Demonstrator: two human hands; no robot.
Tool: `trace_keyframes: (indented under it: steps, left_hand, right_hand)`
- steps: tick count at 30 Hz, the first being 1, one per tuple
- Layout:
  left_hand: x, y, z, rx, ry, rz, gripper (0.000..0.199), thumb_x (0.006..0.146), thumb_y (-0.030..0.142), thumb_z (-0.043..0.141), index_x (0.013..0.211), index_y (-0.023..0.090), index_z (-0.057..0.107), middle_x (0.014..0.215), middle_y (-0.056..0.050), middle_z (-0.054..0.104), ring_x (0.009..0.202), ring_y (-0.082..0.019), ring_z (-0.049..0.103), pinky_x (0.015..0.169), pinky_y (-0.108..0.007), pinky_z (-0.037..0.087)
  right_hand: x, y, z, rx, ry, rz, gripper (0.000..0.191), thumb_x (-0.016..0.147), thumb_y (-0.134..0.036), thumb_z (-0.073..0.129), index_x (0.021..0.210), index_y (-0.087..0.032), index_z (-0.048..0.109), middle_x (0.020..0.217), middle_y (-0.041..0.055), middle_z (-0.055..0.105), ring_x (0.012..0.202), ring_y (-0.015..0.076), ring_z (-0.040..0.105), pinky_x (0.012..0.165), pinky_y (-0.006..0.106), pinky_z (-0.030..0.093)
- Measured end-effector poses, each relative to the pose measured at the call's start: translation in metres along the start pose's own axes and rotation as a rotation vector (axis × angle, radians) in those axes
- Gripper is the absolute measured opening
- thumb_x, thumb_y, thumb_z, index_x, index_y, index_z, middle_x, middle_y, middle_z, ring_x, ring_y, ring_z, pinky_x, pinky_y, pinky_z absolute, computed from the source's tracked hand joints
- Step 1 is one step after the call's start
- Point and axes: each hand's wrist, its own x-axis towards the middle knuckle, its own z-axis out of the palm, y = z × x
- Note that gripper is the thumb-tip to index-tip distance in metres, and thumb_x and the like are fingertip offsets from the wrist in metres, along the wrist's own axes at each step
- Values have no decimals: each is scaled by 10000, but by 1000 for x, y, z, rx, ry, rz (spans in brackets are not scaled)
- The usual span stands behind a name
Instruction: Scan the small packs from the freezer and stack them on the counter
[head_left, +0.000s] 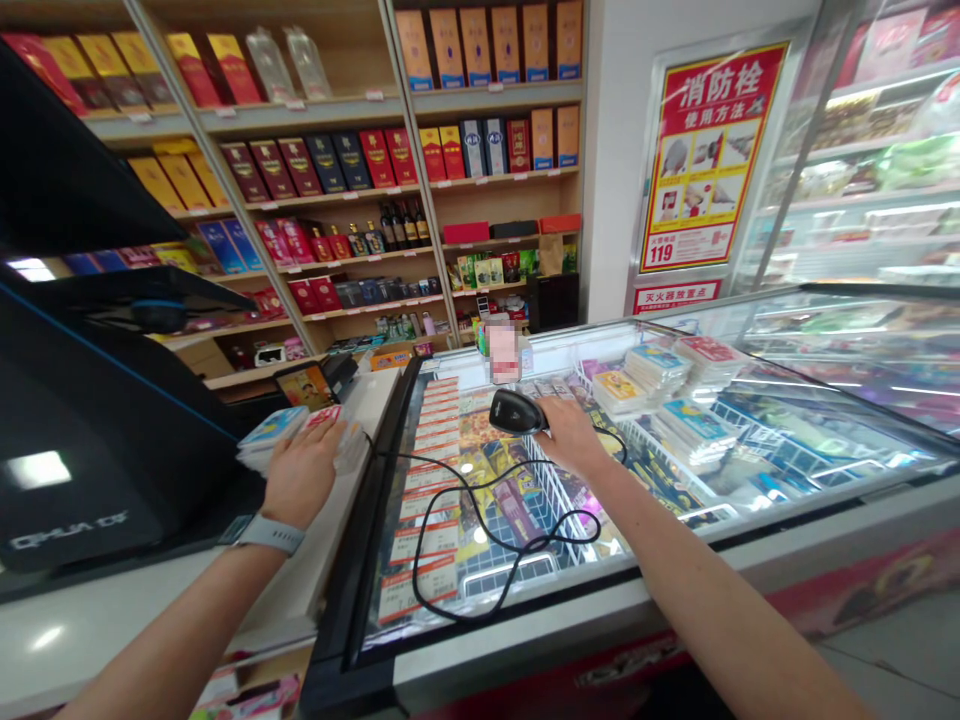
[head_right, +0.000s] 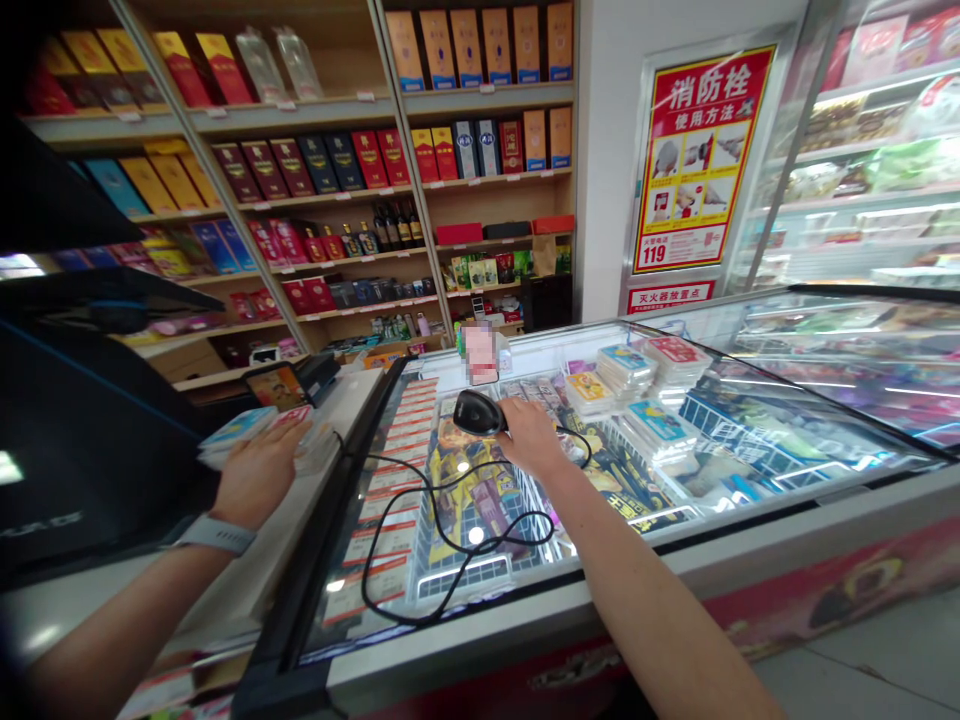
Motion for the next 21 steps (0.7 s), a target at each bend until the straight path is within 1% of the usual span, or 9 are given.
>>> trace_keyframes:
  steps: [6,15,17,21]
  left_hand:
    - [1,2,1,39,5,-6,493,888,88,294,1316,115,537,1361,-137,568,1227,-289,534,971,-429,390]
    - [0,14,-7,45,16,-12,456,920,216,313,1324,127,505,1371,-162,534,1158,-342,544,934,-482,417]
    - [0,16,-8,48,29,-16,459,920,235,319,1329,128,497,1385,-178,512,1180,-357,525,937,-499,415]
    - [-1,25,-10,14,63,-11,454,914,242,333,1319,146,515,1441,-186,449,1283,-369,441,985,-525,384]
  right_hand:
    - [0,2,1,-13,-4,-11,313,784,-156,561,1096,-164,570,1069,83,641,1005,231,566,903,354,398]
    - [1,2,2,-21,-6,0,312,780,-163,559,1092,-173,568,1048,79,643,983,231,571,899,361,400]
    - [1,2,2,-14,-14,-2,319,781,-164,559,1100,-174,564,1059,82,642,999,231,570,907,363,398]
    - [1,3,2,1,-14,-3,344,776,-158,562,1119,-175,558,1080,78,641,1022,228,568,919,359,393]
